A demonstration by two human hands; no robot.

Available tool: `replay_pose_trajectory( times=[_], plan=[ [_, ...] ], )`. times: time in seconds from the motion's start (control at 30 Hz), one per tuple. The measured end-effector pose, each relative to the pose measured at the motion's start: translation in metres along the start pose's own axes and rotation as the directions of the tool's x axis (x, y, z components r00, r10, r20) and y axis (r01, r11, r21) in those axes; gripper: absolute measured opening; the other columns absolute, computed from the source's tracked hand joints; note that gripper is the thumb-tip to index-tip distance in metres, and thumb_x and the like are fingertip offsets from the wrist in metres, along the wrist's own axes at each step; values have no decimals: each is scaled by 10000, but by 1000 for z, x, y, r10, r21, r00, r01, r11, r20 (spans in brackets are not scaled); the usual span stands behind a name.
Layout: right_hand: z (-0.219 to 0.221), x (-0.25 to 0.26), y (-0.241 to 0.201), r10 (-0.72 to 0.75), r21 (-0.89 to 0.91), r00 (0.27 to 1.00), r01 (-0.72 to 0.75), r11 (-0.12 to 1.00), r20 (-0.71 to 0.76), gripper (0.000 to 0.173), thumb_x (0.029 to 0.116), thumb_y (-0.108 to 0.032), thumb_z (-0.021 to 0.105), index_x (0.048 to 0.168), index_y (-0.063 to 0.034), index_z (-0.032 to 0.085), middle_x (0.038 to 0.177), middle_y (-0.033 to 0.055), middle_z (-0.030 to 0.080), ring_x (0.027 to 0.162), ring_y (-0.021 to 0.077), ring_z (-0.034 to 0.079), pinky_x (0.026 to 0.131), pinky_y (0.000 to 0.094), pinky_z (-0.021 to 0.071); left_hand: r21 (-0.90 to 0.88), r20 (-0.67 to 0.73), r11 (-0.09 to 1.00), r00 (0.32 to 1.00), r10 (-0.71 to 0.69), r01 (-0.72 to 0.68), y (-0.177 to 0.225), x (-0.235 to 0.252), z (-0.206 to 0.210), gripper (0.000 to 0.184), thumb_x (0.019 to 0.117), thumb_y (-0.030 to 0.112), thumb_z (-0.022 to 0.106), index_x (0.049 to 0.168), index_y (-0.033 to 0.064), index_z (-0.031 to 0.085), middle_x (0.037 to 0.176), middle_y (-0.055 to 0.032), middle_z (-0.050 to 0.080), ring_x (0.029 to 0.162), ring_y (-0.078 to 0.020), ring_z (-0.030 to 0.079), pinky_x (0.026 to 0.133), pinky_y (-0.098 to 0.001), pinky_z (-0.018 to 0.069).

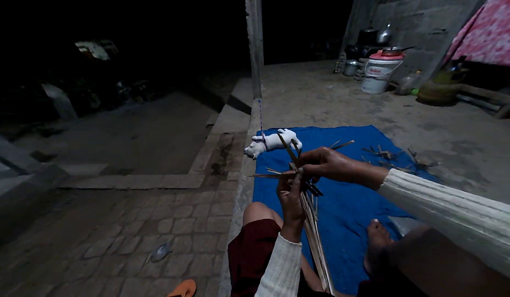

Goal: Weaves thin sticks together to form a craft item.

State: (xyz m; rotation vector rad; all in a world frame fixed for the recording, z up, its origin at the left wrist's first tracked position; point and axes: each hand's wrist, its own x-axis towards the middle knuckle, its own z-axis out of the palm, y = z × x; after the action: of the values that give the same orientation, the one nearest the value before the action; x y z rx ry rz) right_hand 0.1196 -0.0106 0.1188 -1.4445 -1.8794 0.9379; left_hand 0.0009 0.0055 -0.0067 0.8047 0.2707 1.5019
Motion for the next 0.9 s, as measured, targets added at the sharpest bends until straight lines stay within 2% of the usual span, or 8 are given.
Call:
replay_pose_trajectory(
  times=[0.07,0.13,0.27,0.47,0.57,0.67,0.77,0.9],
  plan=[
    [3,0,0,-26,0,999,26,1000,-30,134,1019,-97,584,955,-23,675,747,15,630,617,52,589,613,213,522,-47,-4,999,1000,19,-19,-1,0,0,160,1006,-20,492,1035,12,646,795,-20,689,683,-61,656,654,-224,572],
    [5,1,1,-39,42,997,42,998,-67,134,1021,-80,573,960,-12,672,742,21,630,609,60,599,620,221,544,-63,-65,997,997,32,-36,0,0,1,160,1011,-20,495,1025,10,652,797,-24,686,674,-60,655,641,-217,573],
    [6,2,-1,-7,111,996,17,994,-86,117,1034,-70,559,1036,3,650,748,40,637,588,84,610,607,234,557,15,-145,1000,989,18,-16,5,-1,5,128,1034,1,476,1067,-25,598,822,-48,657,664,-69,636,624,-220,565],
    [1,2,-1,61,-53,998,-61,997,2,104,1018,-89,610,1041,-7,670,773,31,627,607,46,584,607,200,524,84,-126,996,992,22,-11,1,-4,6,108,1014,-18,498,1041,-35,601,818,-36,660,695,-71,650,678,-238,582],
    [2,2,-1,62,-66,998,-62,996,-5,108,1022,-90,601,1030,-5,668,781,30,627,623,45,583,622,202,519,102,-132,995,991,31,-17,-1,-5,7,99,1007,-24,503,1040,-35,595,824,-35,666,701,-68,652,681,-229,578],
    [7,3,3,12,-14,996,-13,1000,-88,105,1008,-65,598,1023,-5,683,773,29,641,637,52,591,633,210,518,126,-133,983,979,152,-135,-2,-6,7,124,983,-54,523,1078,-59,603,895,-37,673,807,-57,661,773,-230,574],
    [10,4,3,-29,3,989,30,1000,-148,98,999,-67,611,1023,-10,687,784,27,654,672,55,604,676,224,526,156,-101,946,948,303,-286,-5,-5,6,117,971,-54,527,1018,8,615,892,19,664,823,-19,648,774,-202,562],
    [10,3,0,-34,51,987,42,998,-156,127,1004,-36,596,1085,12,681,919,47,693,829,59,651,818,249,545,224,-29,889,909,415,-399,-9,-3,2,124,957,-62,533,973,21,624,910,34,665,858,1,642,789,-185,554]
  ],
)
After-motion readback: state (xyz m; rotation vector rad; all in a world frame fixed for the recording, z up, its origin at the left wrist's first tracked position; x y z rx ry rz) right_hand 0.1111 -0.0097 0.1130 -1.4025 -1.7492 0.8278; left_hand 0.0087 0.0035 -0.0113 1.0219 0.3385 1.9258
